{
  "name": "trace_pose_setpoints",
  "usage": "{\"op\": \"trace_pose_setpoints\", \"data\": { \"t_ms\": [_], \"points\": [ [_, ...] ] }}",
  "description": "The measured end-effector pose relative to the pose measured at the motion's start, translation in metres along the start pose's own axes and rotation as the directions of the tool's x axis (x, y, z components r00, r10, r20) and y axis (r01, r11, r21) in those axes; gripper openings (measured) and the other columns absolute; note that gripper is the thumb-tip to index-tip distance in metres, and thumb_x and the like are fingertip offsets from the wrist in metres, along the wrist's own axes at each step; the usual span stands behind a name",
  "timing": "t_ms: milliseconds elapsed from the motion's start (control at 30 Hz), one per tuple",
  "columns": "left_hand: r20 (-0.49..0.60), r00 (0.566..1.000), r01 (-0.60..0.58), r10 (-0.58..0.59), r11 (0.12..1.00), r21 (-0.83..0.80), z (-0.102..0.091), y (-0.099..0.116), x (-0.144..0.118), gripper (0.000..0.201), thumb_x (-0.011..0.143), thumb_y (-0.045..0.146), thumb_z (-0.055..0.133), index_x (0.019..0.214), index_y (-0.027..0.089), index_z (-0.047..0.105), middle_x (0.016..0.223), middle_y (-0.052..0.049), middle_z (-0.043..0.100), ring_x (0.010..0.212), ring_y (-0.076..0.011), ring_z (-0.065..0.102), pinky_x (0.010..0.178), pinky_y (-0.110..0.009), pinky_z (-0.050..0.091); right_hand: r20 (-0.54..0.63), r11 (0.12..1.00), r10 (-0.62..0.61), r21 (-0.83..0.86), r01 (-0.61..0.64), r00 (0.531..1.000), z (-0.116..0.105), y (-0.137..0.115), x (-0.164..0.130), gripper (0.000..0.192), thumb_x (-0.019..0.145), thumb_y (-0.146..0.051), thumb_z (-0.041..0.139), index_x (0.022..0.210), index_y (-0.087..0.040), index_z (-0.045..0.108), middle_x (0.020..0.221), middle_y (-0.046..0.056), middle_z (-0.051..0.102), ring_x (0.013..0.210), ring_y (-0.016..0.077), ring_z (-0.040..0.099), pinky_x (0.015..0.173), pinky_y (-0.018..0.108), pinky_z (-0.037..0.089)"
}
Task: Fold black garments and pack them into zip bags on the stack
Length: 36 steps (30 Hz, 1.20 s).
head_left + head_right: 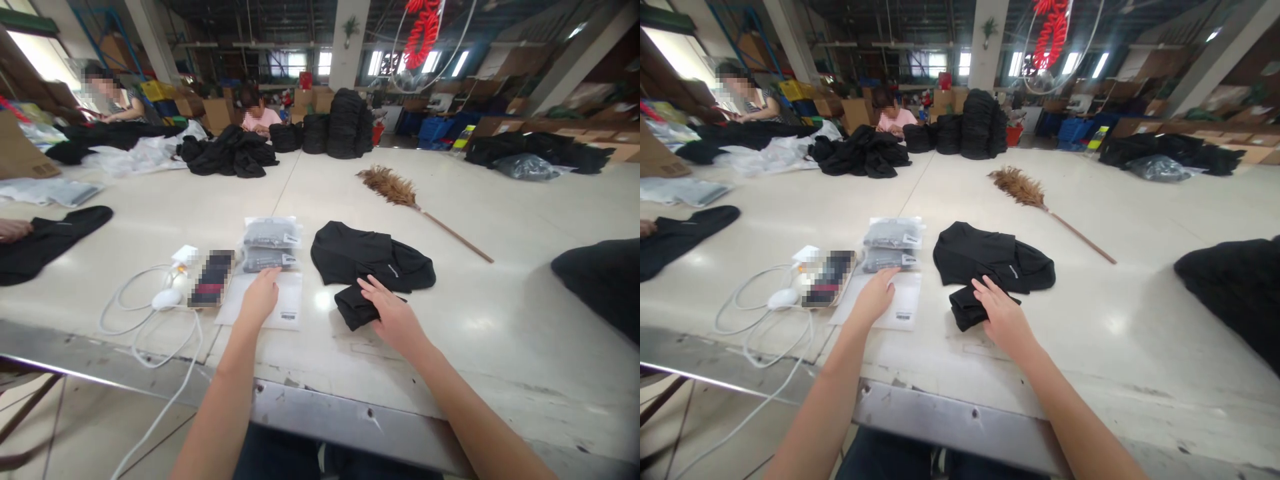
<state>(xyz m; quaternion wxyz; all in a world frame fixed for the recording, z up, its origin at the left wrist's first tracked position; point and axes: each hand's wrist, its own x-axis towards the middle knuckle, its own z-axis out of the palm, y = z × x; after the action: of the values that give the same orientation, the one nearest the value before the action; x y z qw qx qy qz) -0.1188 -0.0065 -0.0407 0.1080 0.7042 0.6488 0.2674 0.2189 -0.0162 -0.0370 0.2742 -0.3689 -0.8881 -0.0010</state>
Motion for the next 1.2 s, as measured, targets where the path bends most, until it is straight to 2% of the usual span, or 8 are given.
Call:
{"op": "trace_pose_setpoints", "data": {
  "t_ms": [267, 467, 567, 700, 800, 867, 1067, 1200],
  "points": [
    [-0.046, 0.997, 0.062, -0.065, 0.996, -0.066, 0.006, 0.000, 0.003, 0.033, 0.081, 0.001, 0.044, 0.099, 0.017, 0.066, 0.105, -0.010, 0.061, 0.096, -0.0208, 0.064, 0.091, -0.037, 0.051, 0.075, 1.000, 0.029, -0.011, -0.028, 0.997, 0.014, -0.004, -0.002, 0.096, 0.066, 0.006, 0.038, 0.155, -0.028, 0.026, 0.151, 0.003, 0.047, 0.140, 0.0219, 0.042, 0.112, 0.043, 0.045],
    [-0.222, 0.974, -0.065, 0.044, 0.994, -0.090, -0.013, 0.016, -0.003, 0.021, 0.086, 0.008, 0.043, 0.091, 0.020, 0.060, 0.093, -0.007, 0.064, 0.089, -0.0199, 0.062, 0.082, -0.034, 0.051, 0.033, 0.994, 0.021, 0.111, -0.025, 0.999, 0.017, 0.008, -0.004, 0.086, 0.074, 0.004, 0.036, 0.152, -0.030, 0.033, 0.149, 0.001, 0.049, 0.142, 0.0221, 0.039, 0.115, 0.048, 0.042],
    [-0.288, 0.906, -0.340, 0.309, 0.938, -0.063, -0.018, 0.044, -0.013, 0.027, 0.090, 0.008, 0.037, 0.093, 0.022, 0.061, 0.103, -0.009, 0.067, 0.101, -0.0210, 0.059, 0.092, -0.039, 0.048, -0.077, 0.975, 0.126, 0.192, -0.109, 0.989, 0.009, 0.013, -0.002, 0.070, 0.081, -0.002, 0.041, 0.146, -0.027, 0.042, 0.147, 0.005, 0.051, 0.140, 0.0238, 0.043, 0.114, 0.050, 0.042],
    [0.008, 0.707, -0.706, 0.707, 0.706, -0.060, 0.002, 0.095, -0.029, 0.028, 0.095, 0.008, 0.039, 0.085, 0.021, 0.062, 0.098, -0.008, 0.066, 0.099, -0.0205, 0.055, 0.091, -0.036, 0.047, -0.365, 0.971, 0.214, 0.184, -0.155, 0.906, -0.022, 0.023, 0.001, 0.057, 0.086, -0.009, 0.048, 0.141, -0.024, 0.048, 0.145, 0.008, 0.053, 0.139, 0.0273, 0.045, 0.115, 0.056, 0.037],
    [0.184, 0.549, -0.814, 0.815, 0.572, -0.100, 0.030, 0.128, -0.045, 0.020, 0.093, 0.013, 0.051, 0.077, 0.019, 0.062, 0.097, -0.009, 0.064, 0.095, -0.0215, 0.053, 0.086, -0.034, 0.048, -0.504, 0.959, 0.279, 0.193, -0.209, 0.817, -0.055, 0.029, 0.000, 0.052, 0.088, -0.014, 0.051, 0.138, -0.024, 0.052, 0.144, 0.008, 0.054, 0.135, 0.0279, 0.049, 0.116, 0.056, 0.036],
    [0.254, 0.510, -0.823, 0.822, 0.553, -0.134, 0.045, 0.142, -0.056, 0.017, 0.089, 0.014, 0.057, 0.074, 0.018, 0.064, 0.108, -0.010, 0.063, 0.096, -0.0226, 0.055, 0.085, -0.035, 0.048, -0.456, 0.944, 0.315, 0.239, -0.227, 0.832, -0.075, 0.027, -0.006, 0.048, 0.089, -0.016, 0.053, 0.136, -0.026, 0.054, 0.142, 0.007, 0.056, 0.133, 0.0270, 0.051, 0.116, 0.053, 0.037],
    [0.312, 0.504, -0.692, 0.805, 0.593, -0.412, 0.050, 0.150, -0.068, 0.012, 0.079, 0.011, 0.058, 0.082, 0.017, 0.068, 0.136, -0.011, 0.055, 0.108, -0.0238, 0.061, 0.098, -0.035, 0.047, -0.232, 0.916, 0.304, 0.336, -0.218, 0.924, -0.081, -0.004, -0.054, 0.045, 0.090, -0.017, 0.052, 0.133, -0.029, 0.055, 0.153, 0.007, 0.044, 0.138, 0.0266, 0.045, 0.114, 0.049, 0.040],
    [0.350, 0.618, -0.506, 0.704, 0.697, -0.508, 0.047, 0.149, -0.060, 0.018, 0.087, 0.019, 0.055, 0.100, 0.020, 0.066, 0.112, -0.006, 0.067, 0.097, -0.0183, 0.065, 0.088, -0.028, 0.049, -0.172, 0.942, 0.232, 0.284, -0.178, 0.957, -0.056, -0.021, -0.099, 0.055, 0.090, -0.012, 0.047, 0.142, -0.031, 0.047, 0.151, 0.008, 0.045, 0.141, 0.0274, 0.041, 0.112, 0.052, 0.042]
  ]
}}
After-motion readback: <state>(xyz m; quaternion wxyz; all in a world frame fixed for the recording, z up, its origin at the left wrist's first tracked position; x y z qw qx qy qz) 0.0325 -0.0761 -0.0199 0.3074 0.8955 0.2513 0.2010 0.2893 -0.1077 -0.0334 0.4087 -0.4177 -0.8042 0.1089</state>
